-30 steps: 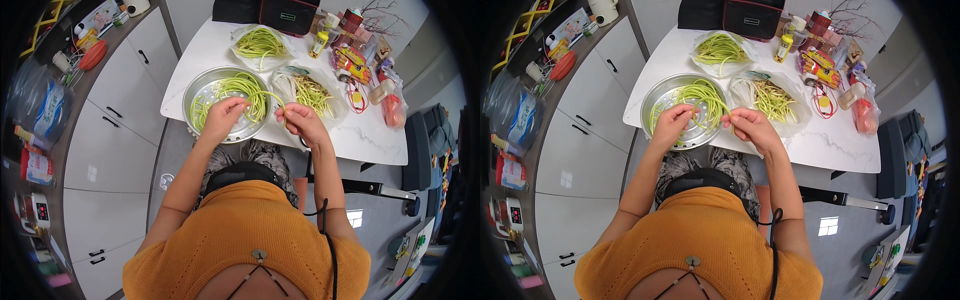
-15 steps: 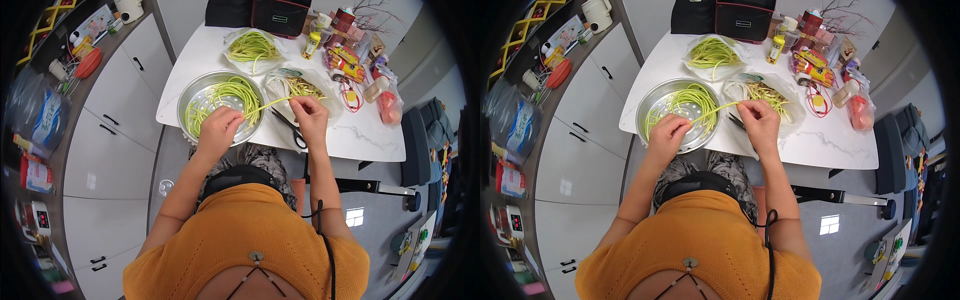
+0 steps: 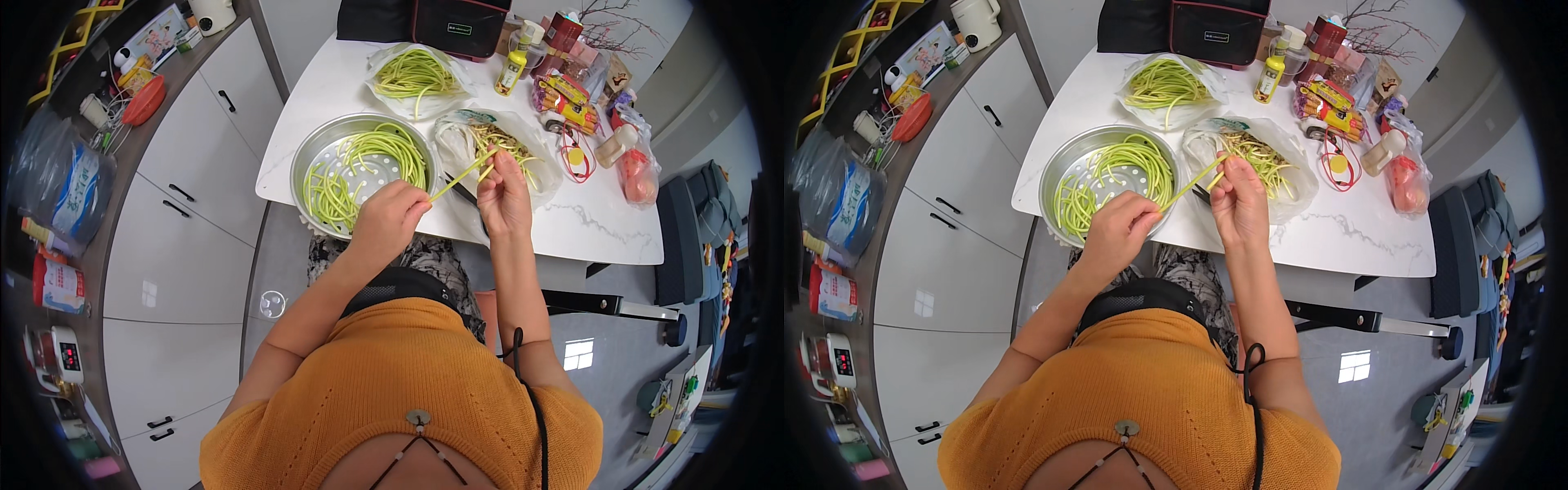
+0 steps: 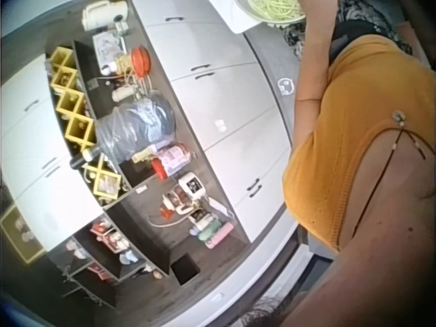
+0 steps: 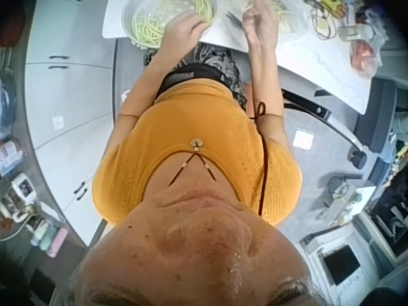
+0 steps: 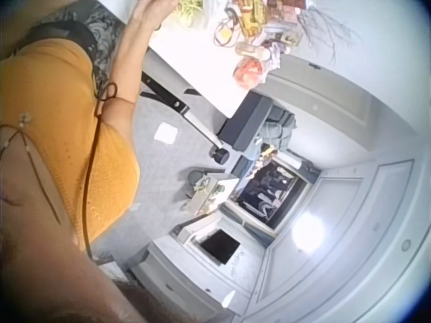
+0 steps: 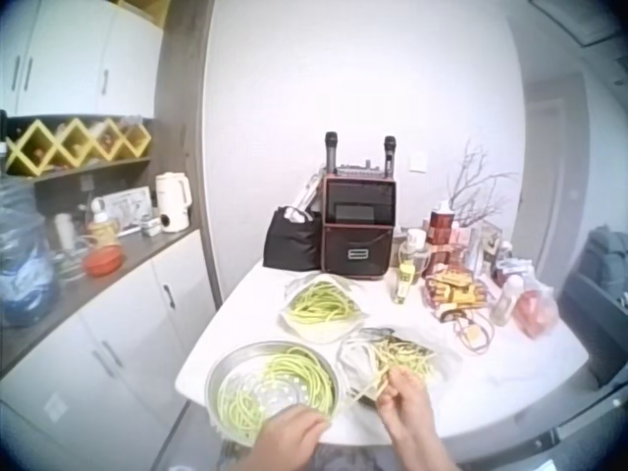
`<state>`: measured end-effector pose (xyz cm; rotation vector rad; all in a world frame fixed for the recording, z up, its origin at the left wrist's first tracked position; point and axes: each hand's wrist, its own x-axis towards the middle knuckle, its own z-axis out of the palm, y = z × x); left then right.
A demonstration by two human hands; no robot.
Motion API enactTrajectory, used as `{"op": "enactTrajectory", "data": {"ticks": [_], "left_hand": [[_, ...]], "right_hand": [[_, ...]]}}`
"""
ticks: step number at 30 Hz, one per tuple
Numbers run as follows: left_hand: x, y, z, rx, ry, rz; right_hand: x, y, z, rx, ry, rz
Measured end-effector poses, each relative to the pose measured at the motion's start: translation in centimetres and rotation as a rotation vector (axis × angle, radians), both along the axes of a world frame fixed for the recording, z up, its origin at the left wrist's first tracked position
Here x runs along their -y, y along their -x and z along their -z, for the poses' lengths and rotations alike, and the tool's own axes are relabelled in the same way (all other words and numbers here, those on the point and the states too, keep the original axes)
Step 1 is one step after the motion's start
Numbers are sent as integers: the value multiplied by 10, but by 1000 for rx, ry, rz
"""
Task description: The person prepares long beans by hand, breaking them into smaller segments and placing them into a metal steamer tray.
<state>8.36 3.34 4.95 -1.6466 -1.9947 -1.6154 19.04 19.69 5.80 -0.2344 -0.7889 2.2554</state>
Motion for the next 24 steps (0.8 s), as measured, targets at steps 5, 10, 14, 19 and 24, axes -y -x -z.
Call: {"op": "enactTrajectory", "data": {"ticks": [5, 10, 14, 19, 24], "left_hand": [[5, 7, 3, 220, 133, 26], [6, 8, 3, 250, 138, 48], [6, 9, 2, 225, 145, 53], [7, 8, 0, 349, 174, 127], [2, 11, 12, 840, 210, 397]], "right_hand": [[1, -8, -9, 68, -149, -169], [4, -13, -19, 89, -241, -274], [2, -13, -15, 138, -289, -221], [5, -9, -12, 299, -488, 12], [10, -2, -14, 327, -540, 74]]}}
